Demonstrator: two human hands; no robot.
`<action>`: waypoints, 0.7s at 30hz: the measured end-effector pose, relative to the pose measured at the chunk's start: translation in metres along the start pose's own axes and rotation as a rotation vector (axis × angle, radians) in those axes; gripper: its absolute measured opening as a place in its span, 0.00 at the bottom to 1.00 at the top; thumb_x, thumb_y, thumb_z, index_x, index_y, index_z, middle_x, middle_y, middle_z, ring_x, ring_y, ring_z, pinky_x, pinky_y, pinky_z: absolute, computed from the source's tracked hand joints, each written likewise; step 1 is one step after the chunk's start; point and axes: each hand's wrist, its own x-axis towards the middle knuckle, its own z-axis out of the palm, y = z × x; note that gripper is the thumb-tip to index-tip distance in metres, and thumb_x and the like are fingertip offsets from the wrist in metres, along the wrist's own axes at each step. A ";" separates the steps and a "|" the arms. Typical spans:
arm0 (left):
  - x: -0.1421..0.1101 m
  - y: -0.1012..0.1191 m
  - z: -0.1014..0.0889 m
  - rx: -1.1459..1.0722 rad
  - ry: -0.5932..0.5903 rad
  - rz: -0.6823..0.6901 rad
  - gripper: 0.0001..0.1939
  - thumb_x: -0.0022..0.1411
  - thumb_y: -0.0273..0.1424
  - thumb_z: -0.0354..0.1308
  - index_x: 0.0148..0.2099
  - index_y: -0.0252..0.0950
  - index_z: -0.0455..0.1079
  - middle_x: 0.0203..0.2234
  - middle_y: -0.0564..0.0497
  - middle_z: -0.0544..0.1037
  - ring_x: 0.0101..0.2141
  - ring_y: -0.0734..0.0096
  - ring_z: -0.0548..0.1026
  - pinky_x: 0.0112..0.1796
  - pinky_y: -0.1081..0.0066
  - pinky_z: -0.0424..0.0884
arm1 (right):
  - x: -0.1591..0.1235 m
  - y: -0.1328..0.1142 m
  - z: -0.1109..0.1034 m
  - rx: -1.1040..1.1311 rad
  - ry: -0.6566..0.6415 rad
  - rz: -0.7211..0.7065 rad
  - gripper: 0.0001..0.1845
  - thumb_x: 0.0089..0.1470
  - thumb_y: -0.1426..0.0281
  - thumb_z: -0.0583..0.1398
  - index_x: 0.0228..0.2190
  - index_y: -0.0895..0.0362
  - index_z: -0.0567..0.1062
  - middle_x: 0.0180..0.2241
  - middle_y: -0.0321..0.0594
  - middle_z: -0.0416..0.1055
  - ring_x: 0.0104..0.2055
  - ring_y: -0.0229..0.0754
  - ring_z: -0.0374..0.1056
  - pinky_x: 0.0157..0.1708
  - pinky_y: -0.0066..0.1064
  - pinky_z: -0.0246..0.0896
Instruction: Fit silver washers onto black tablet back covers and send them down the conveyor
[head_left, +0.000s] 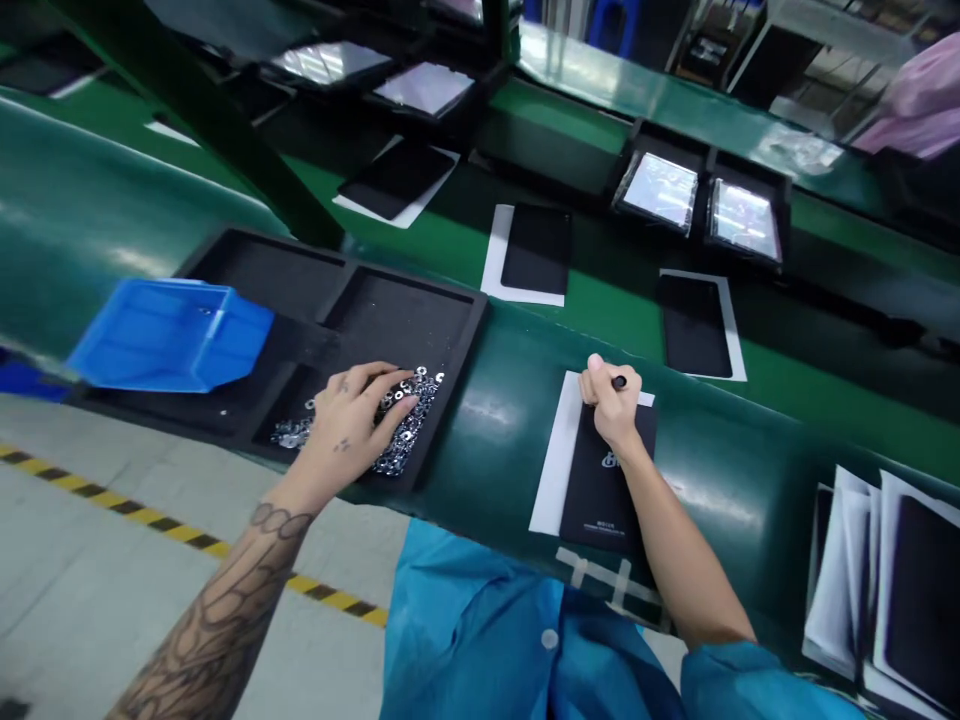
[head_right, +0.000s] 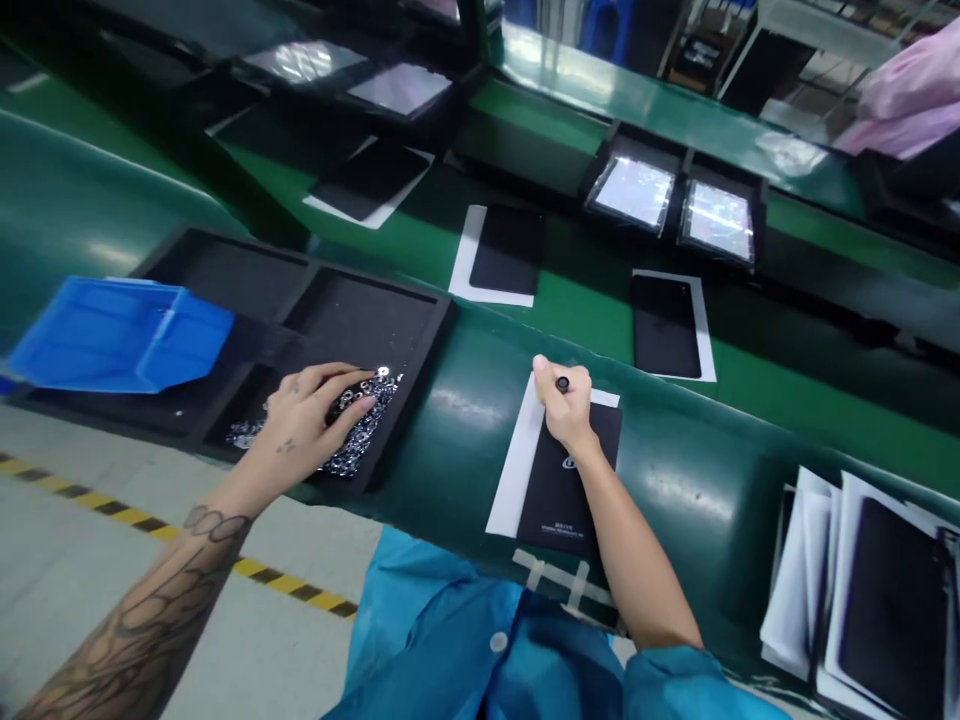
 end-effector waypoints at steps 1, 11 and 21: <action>-0.002 0.003 0.002 0.004 0.002 -0.027 0.22 0.78 0.47 0.49 0.60 0.41 0.75 0.56 0.39 0.77 0.57 0.42 0.73 0.58 0.48 0.66 | -0.002 0.002 -0.001 -0.026 -0.002 -0.003 0.40 0.69 0.43 0.60 0.17 0.51 0.51 0.16 0.29 0.45 0.18 0.35 0.45 0.21 0.34 0.40; 0.009 0.015 -0.003 -0.123 -0.002 -0.109 0.12 0.75 0.43 0.55 0.45 0.42 0.74 0.42 0.46 0.83 0.43 0.51 0.81 0.47 0.54 0.70 | -0.014 0.011 -0.011 -0.095 -0.053 0.011 0.35 0.74 0.51 0.58 0.20 0.52 0.52 0.18 0.30 0.44 0.20 0.35 0.43 0.26 0.36 0.38; 0.007 0.002 -0.014 -0.096 0.066 -0.093 0.16 0.78 0.45 0.53 0.48 0.44 0.80 0.46 0.50 0.87 0.47 0.52 0.83 0.51 0.56 0.76 | -0.018 0.020 -0.008 -0.084 -0.007 0.009 0.37 0.72 0.50 0.59 0.20 0.52 0.49 0.20 0.30 0.42 0.22 0.35 0.41 0.26 0.36 0.38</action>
